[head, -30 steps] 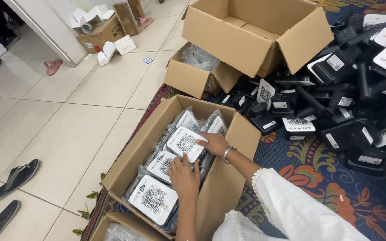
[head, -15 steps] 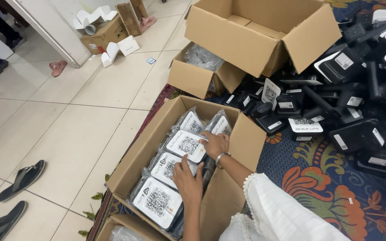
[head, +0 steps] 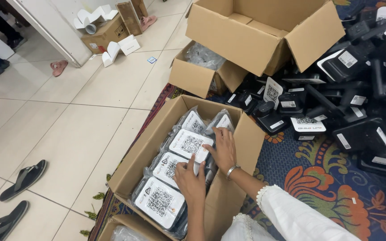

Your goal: The person bags electronic devices with QR codes into plastic sleeves and places them in a cardboard shipping box.

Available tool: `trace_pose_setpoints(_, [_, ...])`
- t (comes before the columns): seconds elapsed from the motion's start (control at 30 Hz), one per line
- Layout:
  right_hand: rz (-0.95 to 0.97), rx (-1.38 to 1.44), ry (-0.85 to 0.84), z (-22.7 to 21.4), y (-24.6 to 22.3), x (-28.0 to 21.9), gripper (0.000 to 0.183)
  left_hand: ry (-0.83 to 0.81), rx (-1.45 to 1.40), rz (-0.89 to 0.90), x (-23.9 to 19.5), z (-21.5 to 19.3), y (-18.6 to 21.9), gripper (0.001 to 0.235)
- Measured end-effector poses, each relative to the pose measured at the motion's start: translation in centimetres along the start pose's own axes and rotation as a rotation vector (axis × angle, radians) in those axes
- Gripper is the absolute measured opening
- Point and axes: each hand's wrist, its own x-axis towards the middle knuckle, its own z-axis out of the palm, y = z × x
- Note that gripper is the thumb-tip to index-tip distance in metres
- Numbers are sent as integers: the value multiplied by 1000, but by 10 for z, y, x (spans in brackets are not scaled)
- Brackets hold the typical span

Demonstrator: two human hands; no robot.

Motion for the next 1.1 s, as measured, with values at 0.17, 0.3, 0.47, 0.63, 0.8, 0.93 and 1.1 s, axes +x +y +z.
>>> trace_pose_setpoints(0.17, [-163, -357, 123, 3, -1, 0, 64, -4, 71, 5, 2, -5, 8, 61])
trace_pose_setpoints(0.3, [-96, -409, -104, 14, 10, -1, 57, -11, 92, -9, 1, 3, 4, 60])
trace_pose_setpoints(0.47, [-128, -366, -144, 12, 22, -9, 64, 15, 95, 16, 0, 6, 0, 58])
trace_pose_setpoints(0.63, [-208, -371, -230, -14, 27, -34, 76, -47, 116, 55, -1, 7, 0, 57])
trace_pose_setpoints(0.8, [-304, -412, -415, -50, 37, -62, 71, -38, 64, 150, -28, -8, 4, 52])
trace_pose_setpoints(0.93, [-309, -504, -479, -86, -3, -84, 71, -103, -108, 174, -87, -54, 10, 36])
trace_pose_setpoints(1.1, [-307, -57, -548, -94, -86, -129, 26, 56, -140, 81, -160, -136, -14, 23])
